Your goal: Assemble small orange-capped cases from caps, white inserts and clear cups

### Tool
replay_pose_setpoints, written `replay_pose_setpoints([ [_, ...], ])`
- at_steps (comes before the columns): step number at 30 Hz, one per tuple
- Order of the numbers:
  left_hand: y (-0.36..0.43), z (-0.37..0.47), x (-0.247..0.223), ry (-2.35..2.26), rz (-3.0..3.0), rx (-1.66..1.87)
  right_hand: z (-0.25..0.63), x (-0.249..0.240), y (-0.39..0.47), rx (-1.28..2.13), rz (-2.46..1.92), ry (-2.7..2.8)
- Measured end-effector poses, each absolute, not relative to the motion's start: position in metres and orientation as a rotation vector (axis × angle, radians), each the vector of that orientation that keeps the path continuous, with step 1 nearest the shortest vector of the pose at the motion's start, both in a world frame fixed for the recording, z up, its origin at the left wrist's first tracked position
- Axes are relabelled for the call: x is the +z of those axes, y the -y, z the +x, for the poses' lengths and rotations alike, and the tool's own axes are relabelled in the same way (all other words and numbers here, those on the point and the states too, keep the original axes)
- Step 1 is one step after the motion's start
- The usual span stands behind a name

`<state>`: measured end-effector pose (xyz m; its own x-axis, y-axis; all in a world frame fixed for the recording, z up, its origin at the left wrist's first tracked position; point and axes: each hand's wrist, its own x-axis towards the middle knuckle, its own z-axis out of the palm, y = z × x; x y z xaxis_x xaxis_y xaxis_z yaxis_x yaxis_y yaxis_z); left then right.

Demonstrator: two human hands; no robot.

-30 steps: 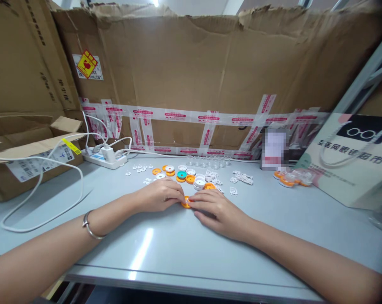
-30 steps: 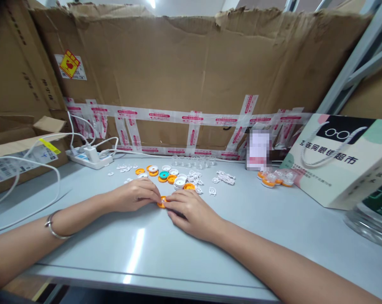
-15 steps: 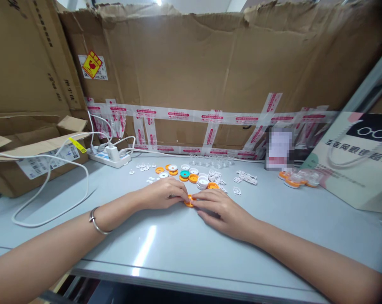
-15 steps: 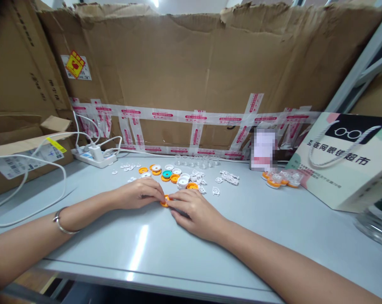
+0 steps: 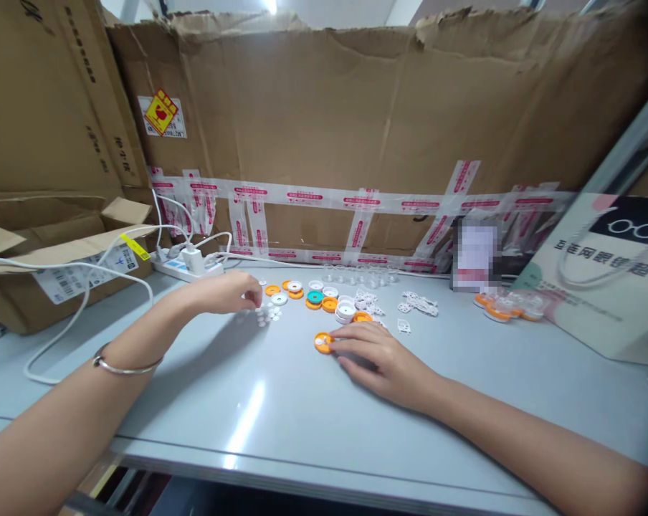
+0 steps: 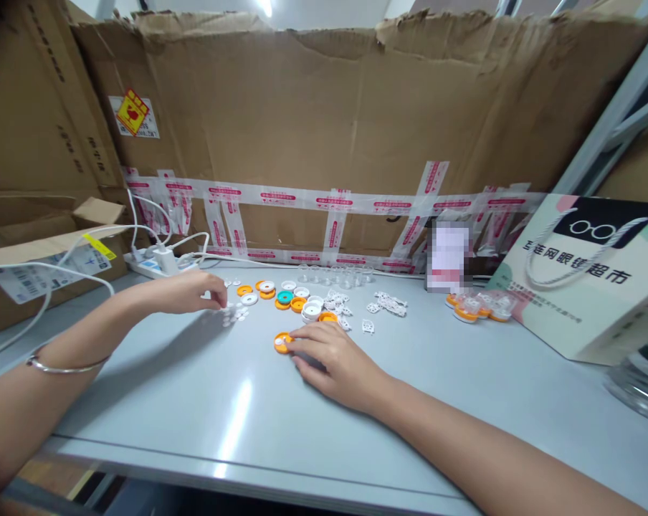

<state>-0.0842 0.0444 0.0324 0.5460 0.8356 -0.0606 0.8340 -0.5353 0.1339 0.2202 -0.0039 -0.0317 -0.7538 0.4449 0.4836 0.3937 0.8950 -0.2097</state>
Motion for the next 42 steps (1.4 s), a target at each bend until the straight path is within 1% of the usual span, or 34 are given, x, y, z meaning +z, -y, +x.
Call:
replay_pose_setpoints([
  [2, -0.045, -0.086, 0.030, -1.433, 2.574, -0.071, 0.220, -0.031, 0.004, 0.138, -0.595, 2.517],
  [4, -0.044, -0.082, 0.027, -1.403, 2.559, -0.077, 0.220, -0.031, 0.004, 0.143, -0.590, 2.514],
  [16, -0.054, -0.080, 0.014, -1.324, 2.466, 0.029, 0.220, -0.030, 0.004, 0.103, -0.596, 2.488],
  [28, -0.051, -0.078, 0.014, -1.303, 2.443, 0.078, 0.222, -0.025, 0.004, 0.073, -0.599, 2.409],
  [37, -0.055, -0.080, 0.010, -1.265, 2.436, 0.098, 0.224, -0.026, 0.003, 0.125, -0.582, 2.401],
  [42, -0.043, -0.079, 0.008, -1.318, 2.472, 0.191, 0.224, -0.026, 0.003, 0.149, -0.591, 2.400],
])
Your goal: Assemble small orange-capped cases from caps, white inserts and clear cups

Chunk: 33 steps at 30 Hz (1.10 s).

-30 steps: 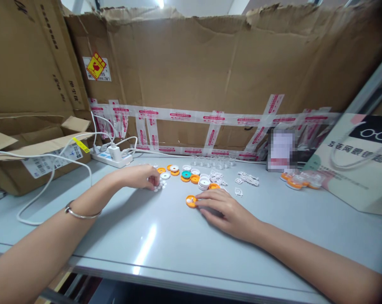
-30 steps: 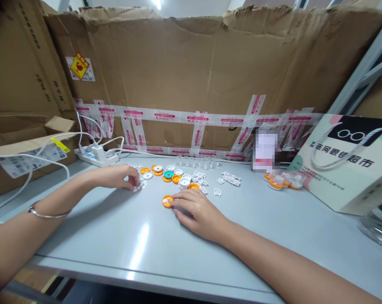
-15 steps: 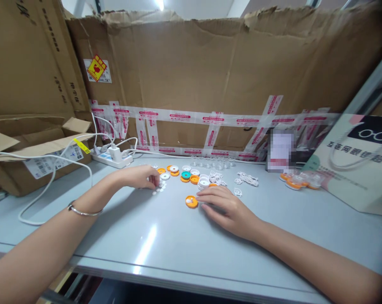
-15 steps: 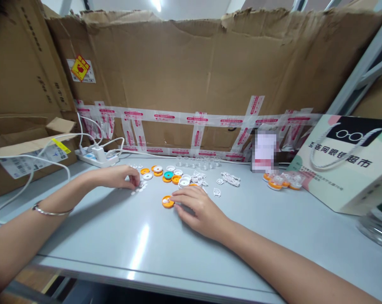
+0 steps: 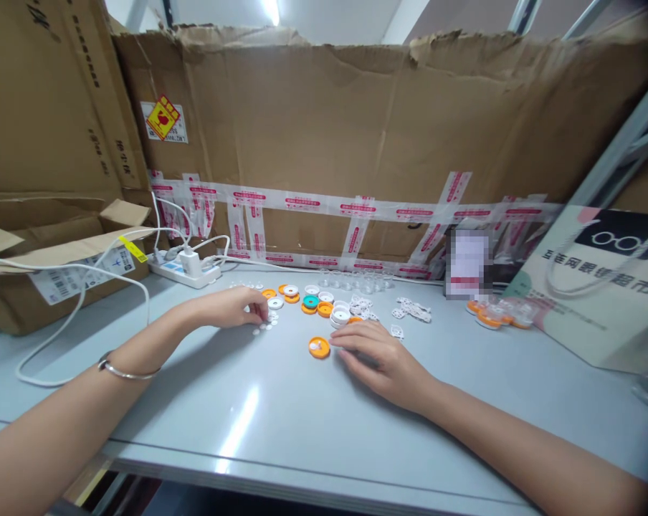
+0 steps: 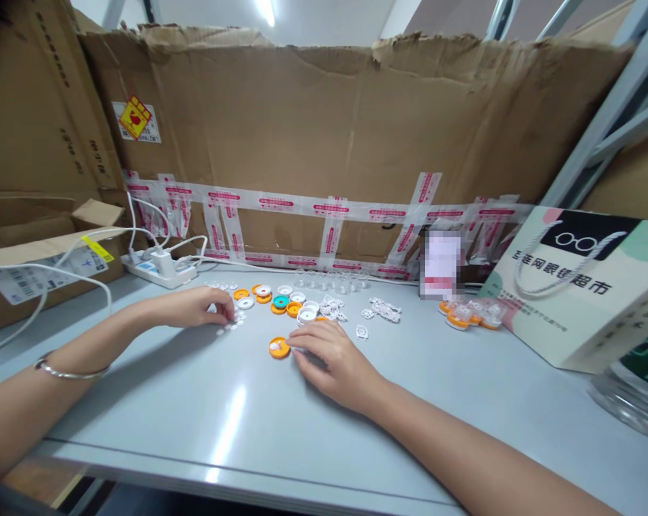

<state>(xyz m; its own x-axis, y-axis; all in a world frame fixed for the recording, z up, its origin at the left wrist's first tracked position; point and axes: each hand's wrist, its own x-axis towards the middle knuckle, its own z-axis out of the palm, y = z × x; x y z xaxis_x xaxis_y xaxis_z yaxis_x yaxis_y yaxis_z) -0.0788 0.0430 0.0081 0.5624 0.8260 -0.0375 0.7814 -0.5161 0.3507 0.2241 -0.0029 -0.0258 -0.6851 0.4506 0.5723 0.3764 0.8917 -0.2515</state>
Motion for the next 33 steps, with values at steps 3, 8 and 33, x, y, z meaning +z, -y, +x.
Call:
replay_pose_setpoints([
  [3, -0.025, -0.080, 0.005, -1.412, 2.530, 0.287, 0.223, -0.027, 0.003, 0.176, -0.609, 2.394],
  [8, -0.009, -0.087, -0.008, -1.434, 2.530, 0.483, 0.219, -0.027, 0.004, 0.225, -0.726, 2.410],
  [33, -0.011, -0.086, -0.015, -1.428, 2.702, 0.397, 0.160, -0.033, 0.001, 0.492, -1.033, 2.268],
])
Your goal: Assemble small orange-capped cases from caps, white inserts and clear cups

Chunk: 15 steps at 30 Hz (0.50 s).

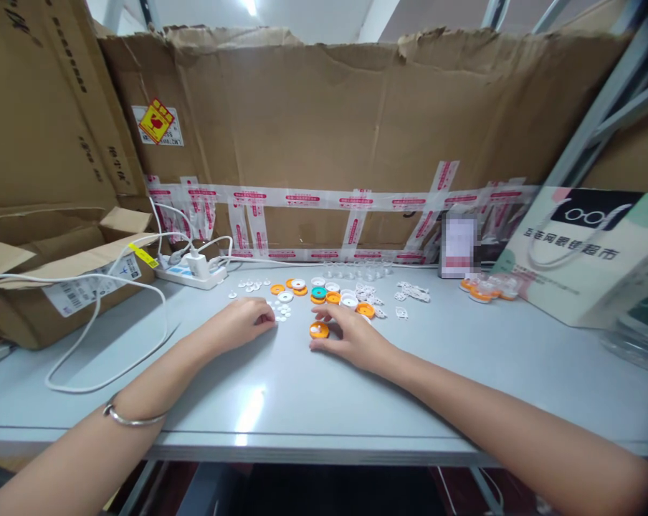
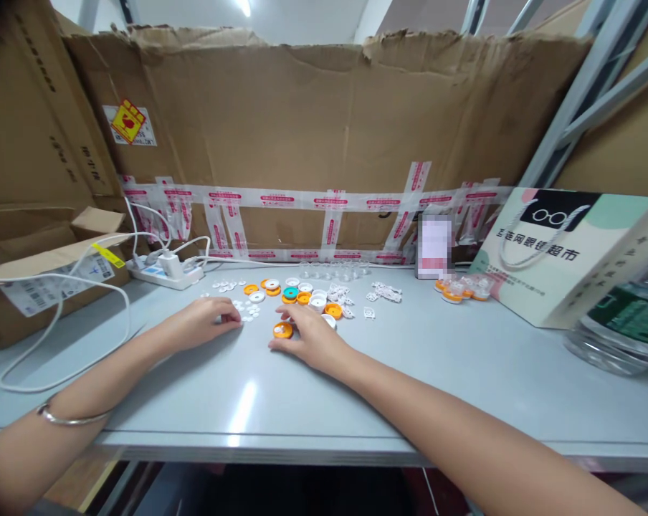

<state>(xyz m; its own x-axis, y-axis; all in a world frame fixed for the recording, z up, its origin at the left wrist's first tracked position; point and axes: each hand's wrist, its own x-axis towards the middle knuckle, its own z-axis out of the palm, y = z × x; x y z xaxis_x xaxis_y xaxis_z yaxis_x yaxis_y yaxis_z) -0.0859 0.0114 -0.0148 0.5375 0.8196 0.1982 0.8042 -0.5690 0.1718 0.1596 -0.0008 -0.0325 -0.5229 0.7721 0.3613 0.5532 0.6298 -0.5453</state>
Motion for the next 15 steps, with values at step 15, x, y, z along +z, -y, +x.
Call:
replay_pose_setpoints([
  [15, 0.019, -0.046, -0.011, -1.057, 2.821, 1.180, 0.163, -0.022, 0.020, 0.336, -0.614, 2.099],
])
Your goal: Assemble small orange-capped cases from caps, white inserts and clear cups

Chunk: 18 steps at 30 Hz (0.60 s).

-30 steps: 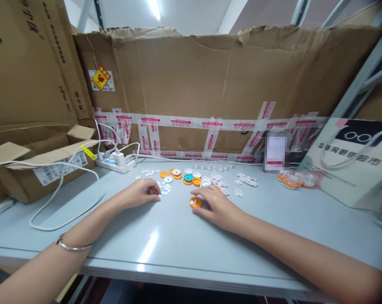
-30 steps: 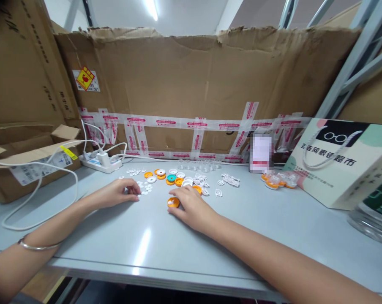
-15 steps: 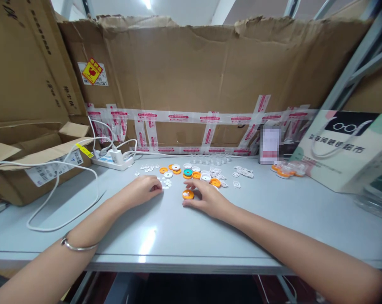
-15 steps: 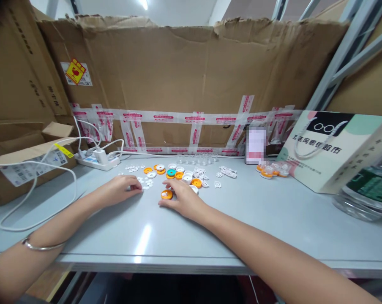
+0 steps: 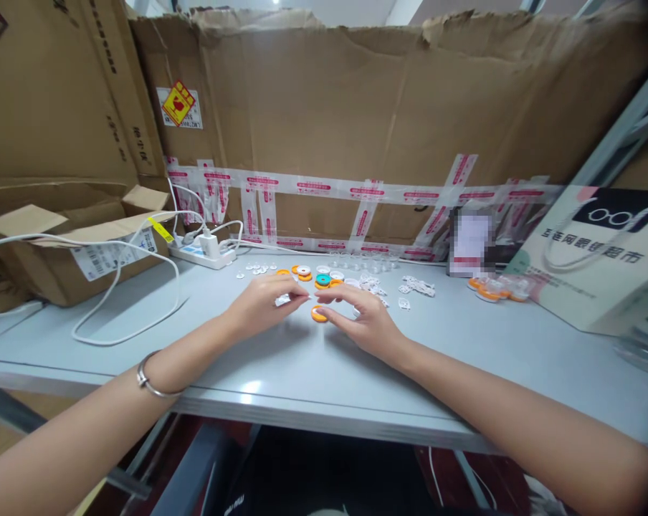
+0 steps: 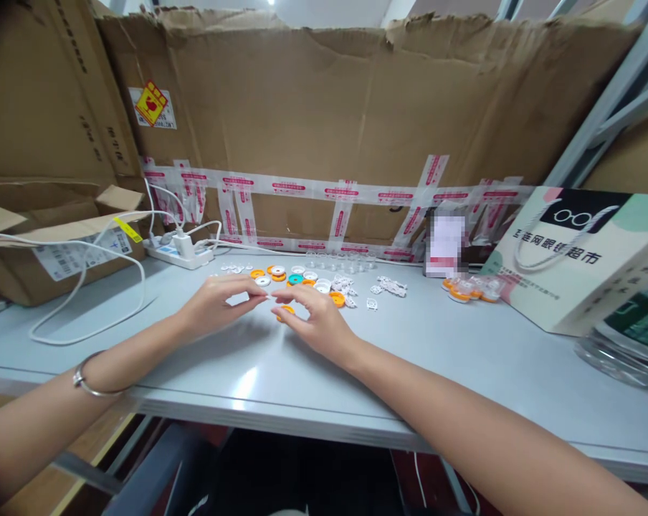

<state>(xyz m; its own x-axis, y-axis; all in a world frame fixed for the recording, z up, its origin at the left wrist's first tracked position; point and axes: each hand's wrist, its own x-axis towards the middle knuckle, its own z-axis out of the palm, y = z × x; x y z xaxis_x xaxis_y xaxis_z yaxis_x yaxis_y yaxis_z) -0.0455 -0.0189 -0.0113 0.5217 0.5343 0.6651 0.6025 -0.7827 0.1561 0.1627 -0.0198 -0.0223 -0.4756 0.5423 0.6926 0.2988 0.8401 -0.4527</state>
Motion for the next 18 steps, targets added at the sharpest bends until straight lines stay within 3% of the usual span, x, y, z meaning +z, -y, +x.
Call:
replay_pose_setpoints([
  [7, 0.027, -0.028, -0.011, 0.887, -2.690, -1.392, 0.163, -0.023, 0.024, 0.336, -0.530, 1.999],
  [18, 0.015, -0.032, -0.017, 1.189, -2.928, -1.218, 0.175, -0.024, 0.012, 0.377, -0.691, 2.108],
])
